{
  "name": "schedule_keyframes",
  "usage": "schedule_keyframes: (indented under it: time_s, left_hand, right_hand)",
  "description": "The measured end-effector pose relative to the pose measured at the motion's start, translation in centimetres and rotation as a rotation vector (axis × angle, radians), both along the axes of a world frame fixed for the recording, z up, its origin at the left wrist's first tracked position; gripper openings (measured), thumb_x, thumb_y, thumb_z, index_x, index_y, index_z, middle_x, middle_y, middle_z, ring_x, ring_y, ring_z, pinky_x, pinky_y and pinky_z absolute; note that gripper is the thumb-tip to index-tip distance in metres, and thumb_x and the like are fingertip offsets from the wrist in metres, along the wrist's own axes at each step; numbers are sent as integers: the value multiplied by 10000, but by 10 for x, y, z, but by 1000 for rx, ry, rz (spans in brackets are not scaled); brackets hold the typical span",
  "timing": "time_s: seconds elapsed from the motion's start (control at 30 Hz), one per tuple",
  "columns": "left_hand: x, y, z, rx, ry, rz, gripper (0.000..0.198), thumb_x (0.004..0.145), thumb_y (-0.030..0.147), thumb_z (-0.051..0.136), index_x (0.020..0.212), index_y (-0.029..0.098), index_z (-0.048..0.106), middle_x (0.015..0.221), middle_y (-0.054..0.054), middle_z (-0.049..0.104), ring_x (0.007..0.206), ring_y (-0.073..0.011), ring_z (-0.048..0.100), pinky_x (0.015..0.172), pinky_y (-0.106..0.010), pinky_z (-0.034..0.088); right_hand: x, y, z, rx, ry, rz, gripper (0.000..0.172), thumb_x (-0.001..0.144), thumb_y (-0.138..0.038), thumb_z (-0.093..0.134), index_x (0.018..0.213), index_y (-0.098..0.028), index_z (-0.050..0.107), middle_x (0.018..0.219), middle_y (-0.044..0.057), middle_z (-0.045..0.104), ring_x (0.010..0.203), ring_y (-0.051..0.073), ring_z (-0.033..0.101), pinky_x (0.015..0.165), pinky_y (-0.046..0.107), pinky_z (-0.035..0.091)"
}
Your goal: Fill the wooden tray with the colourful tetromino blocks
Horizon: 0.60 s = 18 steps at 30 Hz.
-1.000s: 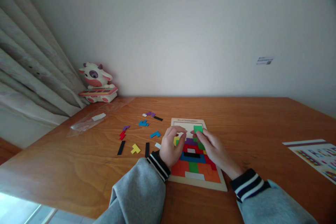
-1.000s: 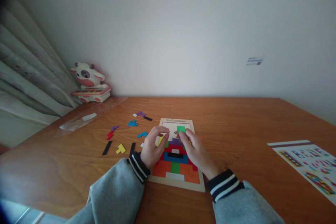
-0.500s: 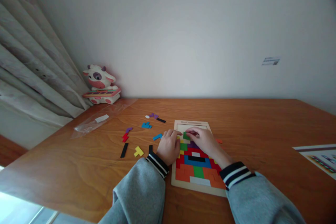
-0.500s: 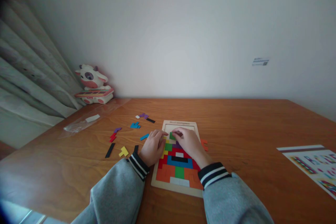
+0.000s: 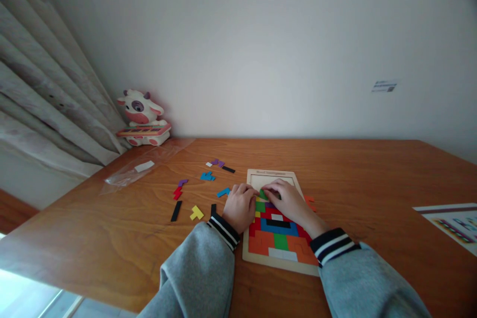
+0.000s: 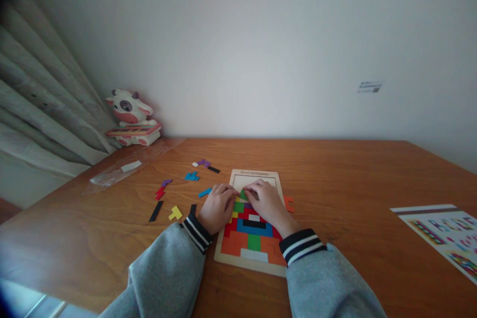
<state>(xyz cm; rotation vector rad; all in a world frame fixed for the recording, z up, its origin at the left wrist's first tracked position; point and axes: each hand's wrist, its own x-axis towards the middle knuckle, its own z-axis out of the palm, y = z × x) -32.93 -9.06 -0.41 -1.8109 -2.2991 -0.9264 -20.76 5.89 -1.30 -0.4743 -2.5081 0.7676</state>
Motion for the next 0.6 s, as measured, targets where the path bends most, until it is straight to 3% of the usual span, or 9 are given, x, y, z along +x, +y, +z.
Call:
schedule_keyframes:
  time_s: [0.1, 0.43, 0.6]
  left_hand:
    - [0, 0, -1, 1, 7, -4, 226, 884, 95, 492, 970, 176, 684, 1029, -78, 642, 982, -235, 564, 903, -385, 473]
    - [0, 0, -2, 5, 29, -6, 240, 880, 83, 486, 991, 175, 679, 1035, -80, 637, 988, -233, 560, 908, -386, 465]
    - [0, 0, 0, 10, 16, -47, 302, 861, 57, 469, 1054, 187, 662, 1096, -71, 646, 1023, -231, 560, 933, -389, 457]
  right_hand:
    - [0, -1, -1, 3, -6, -14, 184, 868, -324, 638, 981, -228, 746, 995, 73, 694, 935, 240, 642, 842, 369, 502]
    - [4, -1, 4, 21, -6, 47, 150, 868, -272, 622, 943, -234, 746, 978, 68, 692, 943, 232, 631, 860, 372, 486]
    - [8, -1, 4, -42, 79, 31, 304, 972, -343, 443, 987, -223, 723, 1016, 77, 714, 982, 224, 642, 898, 377, 484]
